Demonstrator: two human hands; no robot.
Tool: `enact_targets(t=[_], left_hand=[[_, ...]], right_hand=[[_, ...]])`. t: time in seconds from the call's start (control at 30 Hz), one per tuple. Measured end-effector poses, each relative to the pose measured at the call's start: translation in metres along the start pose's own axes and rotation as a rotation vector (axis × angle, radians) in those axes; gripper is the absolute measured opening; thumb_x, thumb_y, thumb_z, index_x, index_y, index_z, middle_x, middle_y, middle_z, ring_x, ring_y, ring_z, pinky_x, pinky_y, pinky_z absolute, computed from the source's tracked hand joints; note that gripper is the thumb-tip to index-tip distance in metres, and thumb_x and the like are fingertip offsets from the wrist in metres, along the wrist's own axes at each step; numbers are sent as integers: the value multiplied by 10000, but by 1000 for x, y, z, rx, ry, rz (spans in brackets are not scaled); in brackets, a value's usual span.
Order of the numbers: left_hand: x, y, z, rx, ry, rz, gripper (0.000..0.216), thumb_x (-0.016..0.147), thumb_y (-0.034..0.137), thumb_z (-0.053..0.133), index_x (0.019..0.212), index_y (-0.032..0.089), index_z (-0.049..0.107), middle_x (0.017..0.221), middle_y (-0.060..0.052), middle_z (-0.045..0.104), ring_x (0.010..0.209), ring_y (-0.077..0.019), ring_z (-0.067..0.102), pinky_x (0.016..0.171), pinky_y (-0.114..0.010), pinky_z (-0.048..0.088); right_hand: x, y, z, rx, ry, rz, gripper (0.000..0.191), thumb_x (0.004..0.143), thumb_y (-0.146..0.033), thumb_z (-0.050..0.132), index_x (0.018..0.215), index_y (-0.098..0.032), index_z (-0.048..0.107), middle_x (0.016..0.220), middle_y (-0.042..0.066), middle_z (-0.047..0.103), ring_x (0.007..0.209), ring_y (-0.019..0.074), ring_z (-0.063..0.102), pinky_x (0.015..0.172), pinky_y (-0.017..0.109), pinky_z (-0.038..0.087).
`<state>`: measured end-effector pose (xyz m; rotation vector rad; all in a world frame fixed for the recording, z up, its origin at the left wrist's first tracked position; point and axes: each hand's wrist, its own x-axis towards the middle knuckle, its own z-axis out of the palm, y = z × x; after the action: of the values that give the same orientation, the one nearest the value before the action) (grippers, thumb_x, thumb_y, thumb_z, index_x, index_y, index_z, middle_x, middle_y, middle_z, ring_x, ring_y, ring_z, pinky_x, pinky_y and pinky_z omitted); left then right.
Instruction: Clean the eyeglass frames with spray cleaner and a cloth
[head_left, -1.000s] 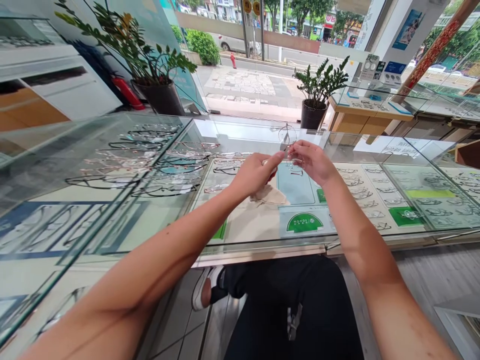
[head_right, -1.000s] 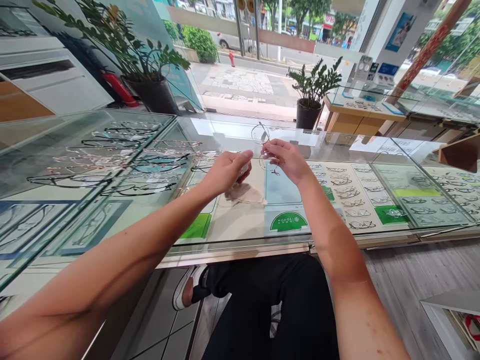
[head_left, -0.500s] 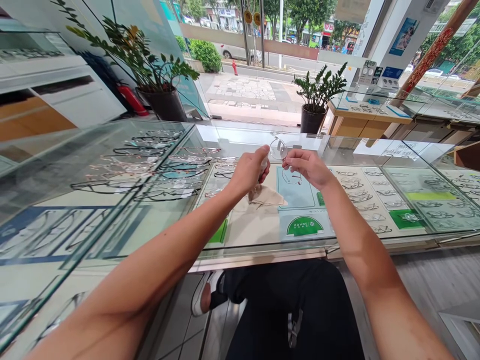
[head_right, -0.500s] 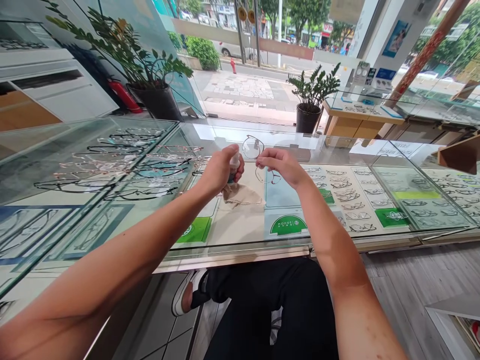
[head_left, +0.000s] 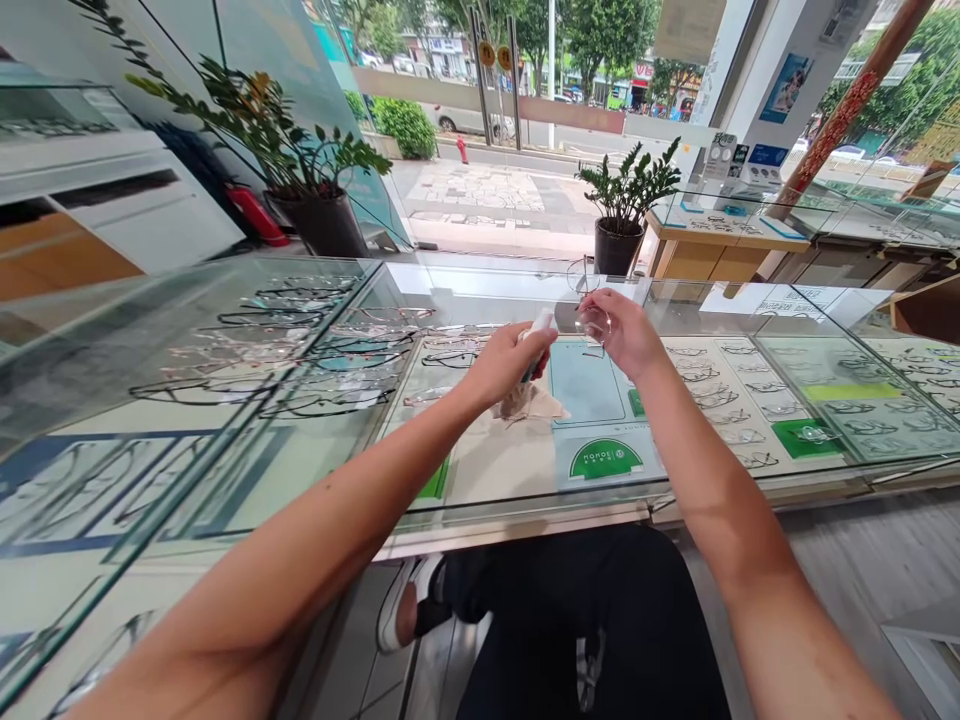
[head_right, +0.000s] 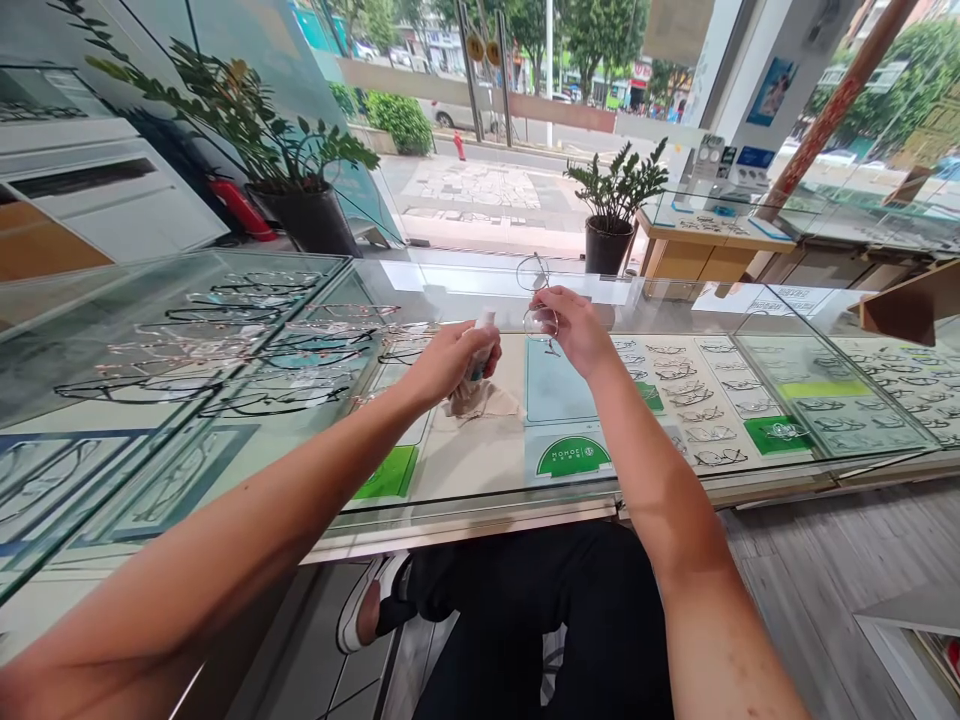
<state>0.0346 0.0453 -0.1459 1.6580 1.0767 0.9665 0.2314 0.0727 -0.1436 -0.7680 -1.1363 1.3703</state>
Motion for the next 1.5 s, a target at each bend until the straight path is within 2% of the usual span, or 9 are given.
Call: enact_targets(t=[0.13, 0.27, 0.47, 0.63, 0.83, 1.0, 1.2, 1.37, 1.5], left_hand=[[1, -6, 2, -49, -44, -24, 191, 759, 376, 528, 701, 194, 540, 653, -11, 574, 625, -155, 518, 622, -301, 391], [5, -17, 5, -76, -28, -35, 244, 831, 447, 527, 849, 203, 537, 795, -24, 594, 755, -189, 558, 717, -330, 443], [11, -32, 5, 242, 77, 161, 286, 981, 502, 457, 935, 228, 526, 986, -76, 591, 990, -238, 532, 953, -422, 458], [12, -36, 1, 408, 76, 155, 318, 989, 520, 453, 983, 218, 553, 993, -88, 580, 985, -268, 549, 939, -463, 463], [11, -35, -1, 570, 32, 116, 250, 985, 447, 459, 949, 227, 572, 1022, -106, 607, 986, -294, 574, 884, -439, 455], [11, -35, -1, 609, 13, 107, 211, 974, 413, 477, 986, 240, 597, 1052, -95, 618, 1013, -294, 590, 861, -405, 449], [12, -34, -2, 649, 3, 110, 230, 986, 425, 460, 927, 230, 566, 1005, -101, 611, 975, -302, 592, 821, -406, 453], [10, -33, 0, 630, 3, 111, 267, 1001, 429, 437, 980, 220, 602, 1068, -112, 595, 1002, -301, 603, 884, -439, 481], [7, -30, 2, 566, 70, 123, 362, 1023, 443, 388, 1073, 208, 659, 1161, -123, 559, 1083, -291, 602, 989, -448, 476]], right_hand=[[1, -1, -2, 76, 52, 30, 269, 751, -437, 830, 779, -224, 669, 820, -14, 661, 764, 112, 607, 650, 234, 483], [1, -2, -4, 112, 73, 43, 233, 788, -416, 798, 786, -228, 661, 813, -14, 651, 778, 119, 615, 665, 238, 505], [1, -1, -5, 134, 59, 55, 243, 753, -415, 817, 779, -228, 664, 819, -14, 640, 773, 115, 606, 673, 233, 513], [2, 0, -5, 110, 67, 58, 278, 723, -438, 828, 788, -229, 657, 832, -16, 647, 782, 115, 609, 674, 231, 503], [1, 1, -5, 114, 48, 42, 282, 724, -436, 835, 791, -224, 661, 835, -13, 637, 777, 112, 599, 671, 236, 494], [1, 0, -4, 96, 64, 53, 275, 727, -433, 826, 785, -225, 656, 852, -6, 648, 778, 116, 597, 662, 237, 489], [0, 0, -3, 83, 31, 28, 266, 737, -430, 824, 775, -221, 663, 841, -7, 638, 748, 102, 578, 644, 230, 483], [0, -1, -2, 35, 38, 23, 289, 744, -463, 810, 772, -227, 647, 845, 6, 639, 761, 119, 575, 643, 242, 482], [-1, -1, -2, 51, 36, 27, 291, 727, -457, 818, 769, -224, 650, 849, 3, 637, 760, 115, 567, 646, 243, 474]])
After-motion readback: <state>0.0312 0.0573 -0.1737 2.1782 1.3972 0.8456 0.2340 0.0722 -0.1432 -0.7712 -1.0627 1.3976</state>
